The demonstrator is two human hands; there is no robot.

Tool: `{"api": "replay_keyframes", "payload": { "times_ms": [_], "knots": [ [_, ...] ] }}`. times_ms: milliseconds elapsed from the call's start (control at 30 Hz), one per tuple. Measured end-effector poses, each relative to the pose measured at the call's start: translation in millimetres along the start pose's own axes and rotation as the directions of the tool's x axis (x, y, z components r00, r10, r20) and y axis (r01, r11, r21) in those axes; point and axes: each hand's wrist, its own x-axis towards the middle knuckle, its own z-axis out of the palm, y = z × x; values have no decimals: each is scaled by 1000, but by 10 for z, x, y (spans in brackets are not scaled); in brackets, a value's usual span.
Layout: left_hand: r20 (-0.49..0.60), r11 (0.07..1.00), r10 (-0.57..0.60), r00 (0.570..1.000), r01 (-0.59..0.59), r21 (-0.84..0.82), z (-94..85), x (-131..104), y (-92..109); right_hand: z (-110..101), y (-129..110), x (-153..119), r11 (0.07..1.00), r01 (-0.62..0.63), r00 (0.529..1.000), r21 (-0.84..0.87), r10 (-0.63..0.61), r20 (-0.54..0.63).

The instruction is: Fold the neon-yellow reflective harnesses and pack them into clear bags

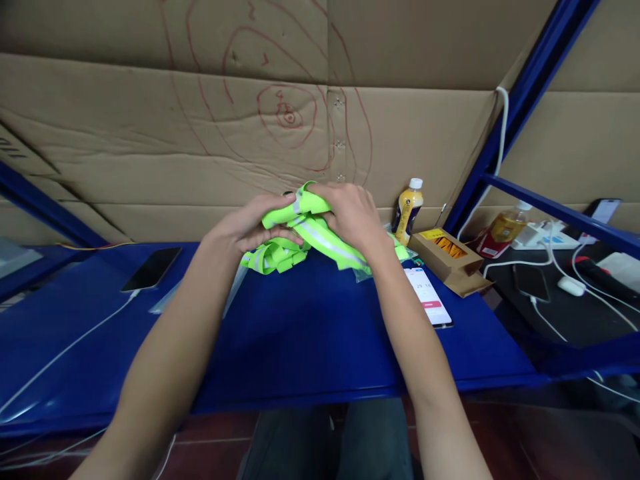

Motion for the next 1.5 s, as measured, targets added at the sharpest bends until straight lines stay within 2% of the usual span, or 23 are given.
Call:
{"api": "replay_keyframes", "payload": {
  "times_ms": [100,200,267,333,400,433,500,600,667,700,800,867,1000,1100,1167,1267,1367,1500],
  "knots": [
    [-25,1000,5,1000,-5,-4,-13,-23,30,10,17,6,996,78,997,41,-79,26],
    [-69,994,20,997,-12,104,-66,-64,48,-28,64,1,989,107,991,100,-115,73],
    [-112,973,67,991,-40,227,-102,-77,46,-64,94,-8,994,50,998,92,-52,20],
    [-142,925,144,979,-82,372,-122,-71,42,-82,116,-16,998,0,997,60,5,-82],
    [-94,853,235,968,-158,498,-117,-59,51,-66,131,-15,999,1,993,53,5,-121],
    [-35,813,274,961,-212,542,-106,-57,64,-46,139,-13,997,15,996,78,-8,-86],
    [111,739,318,942,-319,594,-74,-71,109,4,159,-5,978,23,995,205,-42,86],
    [238,686,309,921,-390,614,-20,-129,198,50,198,0,900,-90,925,426,-83,372],
    [264,684,306,915,-404,607,8,-172,250,39,217,-1,849,-153,887,506,-108,449],
    [269,684,314,911,-413,601,18,-188,267,23,218,-2,833,-158,889,531,-115,444],
    [242,704,361,901,-433,563,29,-203,261,-56,181,1,814,-107,932,571,-118,343],
    [187,774,352,917,-398,492,16,-186,198,-120,128,4,835,-63,959,547,-102,266],
    [132,954,210,969,-233,187,-33,-122,-10,-235,42,1,915,56,981,398,-125,149],
    [161,990,139,977,-131,-59,-40,-71,-104,-257,51,-8,945,105,980,310,-150,127],
    [134,988,100,986,-82,-130,-19,-33,-110,-224,70,-10,958,106,982,266,-143,123],
    [18,992,43,999,-41,-121,12,23,-75,-121,64,-6,984,110,987,140,-124,101],
    [-34,997,48,998,-50,-61,-4,25,-26,-15,22,4,993,115,991,7,-115,68],
    [-56,999,50,997,-51,-6,-31,-49,46,28,12,8,987,158,983,42,-161,90]
  ]
}}
